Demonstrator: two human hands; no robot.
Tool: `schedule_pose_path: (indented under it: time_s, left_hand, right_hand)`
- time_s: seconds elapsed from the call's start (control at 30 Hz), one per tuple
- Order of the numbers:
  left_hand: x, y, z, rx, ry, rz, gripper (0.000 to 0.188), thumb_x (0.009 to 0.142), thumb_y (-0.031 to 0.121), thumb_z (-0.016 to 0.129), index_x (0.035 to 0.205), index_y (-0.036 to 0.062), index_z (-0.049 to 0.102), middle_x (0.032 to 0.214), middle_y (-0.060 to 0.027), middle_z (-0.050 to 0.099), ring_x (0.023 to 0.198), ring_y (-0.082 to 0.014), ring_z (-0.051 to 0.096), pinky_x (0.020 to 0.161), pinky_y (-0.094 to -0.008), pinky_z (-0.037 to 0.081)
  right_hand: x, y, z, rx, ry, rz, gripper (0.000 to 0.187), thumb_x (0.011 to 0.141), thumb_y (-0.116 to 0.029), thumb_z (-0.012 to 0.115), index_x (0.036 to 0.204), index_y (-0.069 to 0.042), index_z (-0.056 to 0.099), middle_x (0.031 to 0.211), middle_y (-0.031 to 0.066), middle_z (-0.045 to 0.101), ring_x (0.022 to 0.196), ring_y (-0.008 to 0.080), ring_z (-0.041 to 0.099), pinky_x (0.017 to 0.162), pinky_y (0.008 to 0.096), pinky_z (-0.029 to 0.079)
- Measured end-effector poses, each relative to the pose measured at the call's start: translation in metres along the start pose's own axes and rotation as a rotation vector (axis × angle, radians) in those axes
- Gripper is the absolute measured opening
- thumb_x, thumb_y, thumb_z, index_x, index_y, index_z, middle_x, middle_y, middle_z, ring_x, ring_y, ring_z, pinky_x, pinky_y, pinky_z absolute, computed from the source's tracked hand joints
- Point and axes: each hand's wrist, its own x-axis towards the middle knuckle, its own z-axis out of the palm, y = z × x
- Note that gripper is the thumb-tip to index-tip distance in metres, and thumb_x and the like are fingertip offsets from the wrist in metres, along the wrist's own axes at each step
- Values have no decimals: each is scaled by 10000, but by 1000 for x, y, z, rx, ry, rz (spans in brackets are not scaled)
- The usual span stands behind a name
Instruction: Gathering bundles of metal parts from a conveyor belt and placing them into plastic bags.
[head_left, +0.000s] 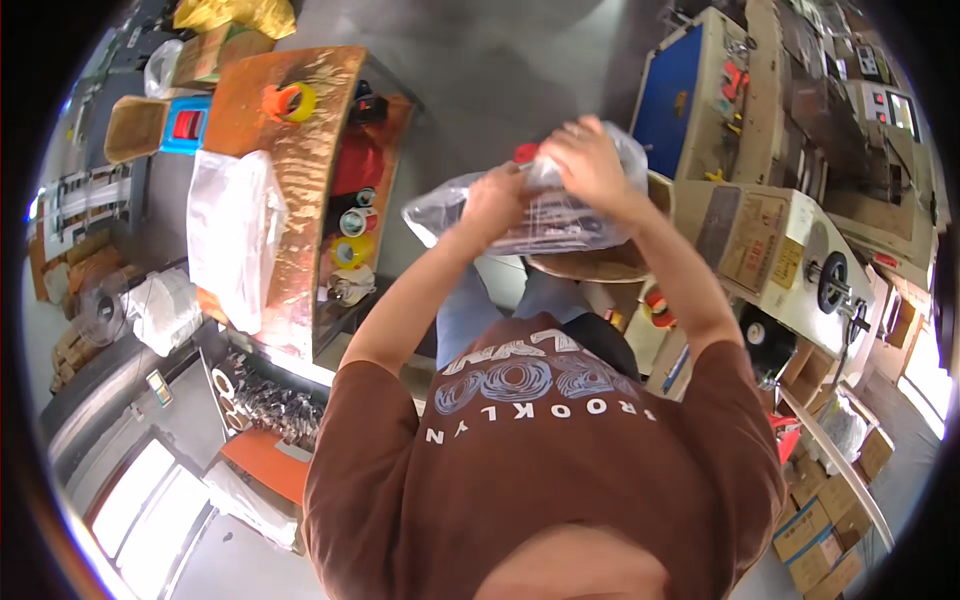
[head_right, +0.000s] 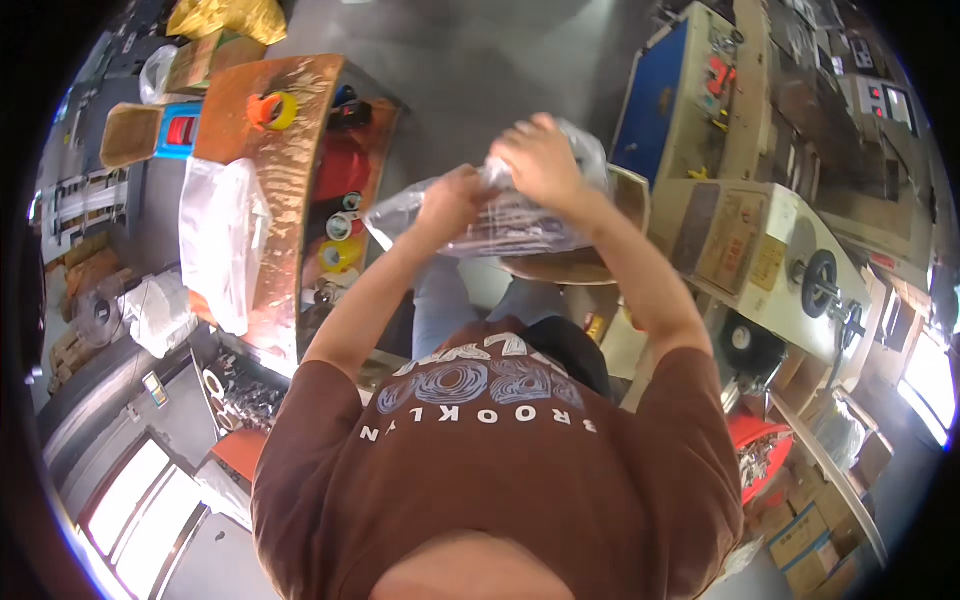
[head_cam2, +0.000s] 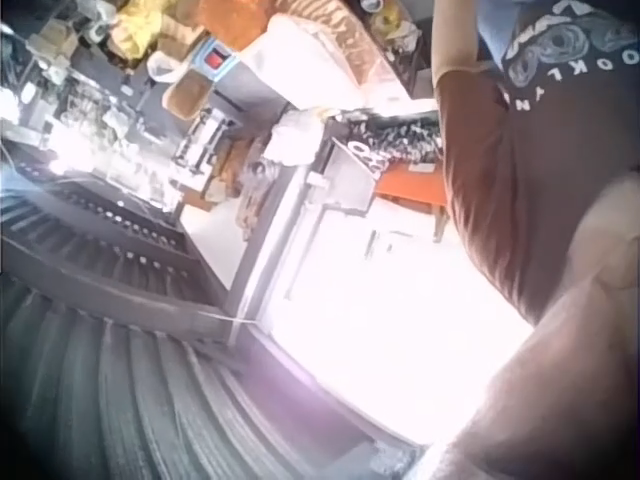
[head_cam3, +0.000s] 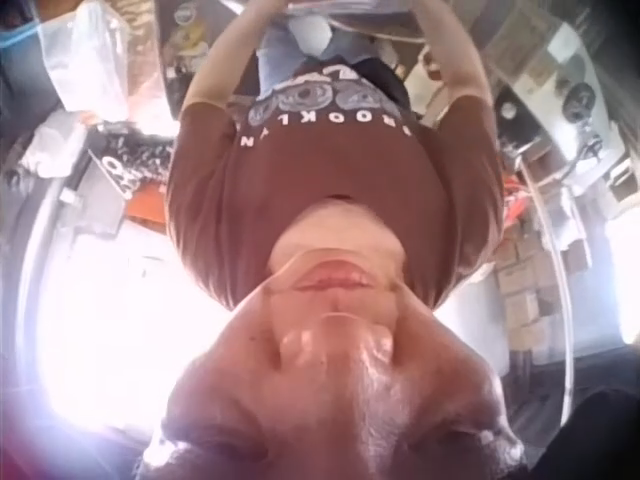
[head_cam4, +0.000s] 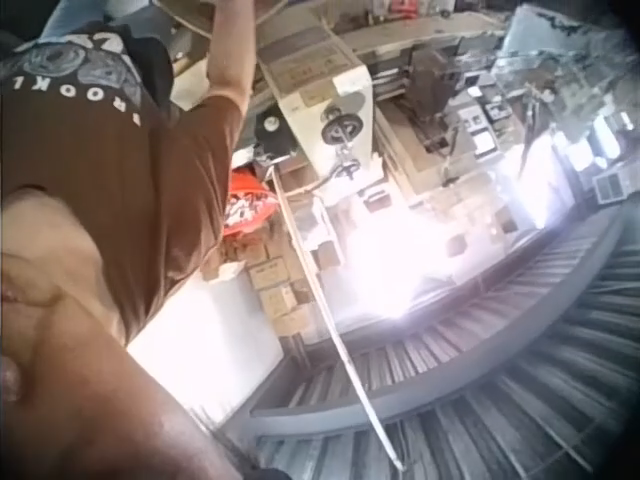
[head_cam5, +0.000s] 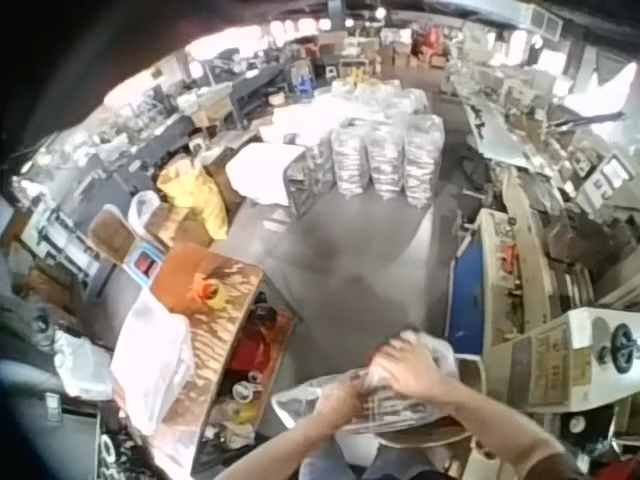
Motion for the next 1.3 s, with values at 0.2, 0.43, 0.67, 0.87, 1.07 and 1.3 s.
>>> schedule_pose_path:
  time_s: [0.2,0.43,0.67,0.87,1.07,1.3]
  left_hand:
    - [-23,-45,-201,164,362,189,114,737,173,657,784,70,643,703,-106,561,644,-300,558,589,-379,456]
    - [-82,-110,-377,530,777,12,222,765,142,631,645,13,496,648,-128,539,580,-331,539,547,-377,440]
    - [-114,-179,-491,108,1277,-388,291,854,252,588,763,-19,642,610,-39,585,570,-81,485,538,-263,390]
    - [-98,-286,-467,-135,1346,-788,366,887,267,510,755,-46,648,609,-42,589,596,-118,518,579,-296,408]
    - [-149,-465,-345,-231,1367,-1036,347,877,264,545,793,-63,625,669,-107,607,647,-174,537,626,-339,430]
    - [-122,-439,-388,-1,1040,-1136,336,895,267,479,885,-11,669,689,-199,613,630,-255,551,671,-359,425]
  right_hand:
    - [196,-32,-11,662,125,99,316,720,-67,666,1020,-52,570,1109,45,569,1070,172,519,924,285,390]
    - [255,-53,130,879,266,766,195,856,-207,539,891,-29,611,673,25,588,660,112,557,597,234,436]
    - [371,-237,243,1419,-72,289,987,639,-211,790,1363,25,161,1285,205,326,1177,286,394,958,361,369]
    - [428,-252,303,960,-189,116,1251,459,-363,863,1375,37,110,1328,238,308,1244,354,289,1035,396,261]
    - [425,-240,404,740,-616,-6,1071,530,-374,820,1316,51,229,1286,238,337,1193,417,333,996,412,322]
    - [442,-224,437,812,-678,203,823,633,-281,743,1276,43,344,1185,192,459,1083,365,474,913,371,396]
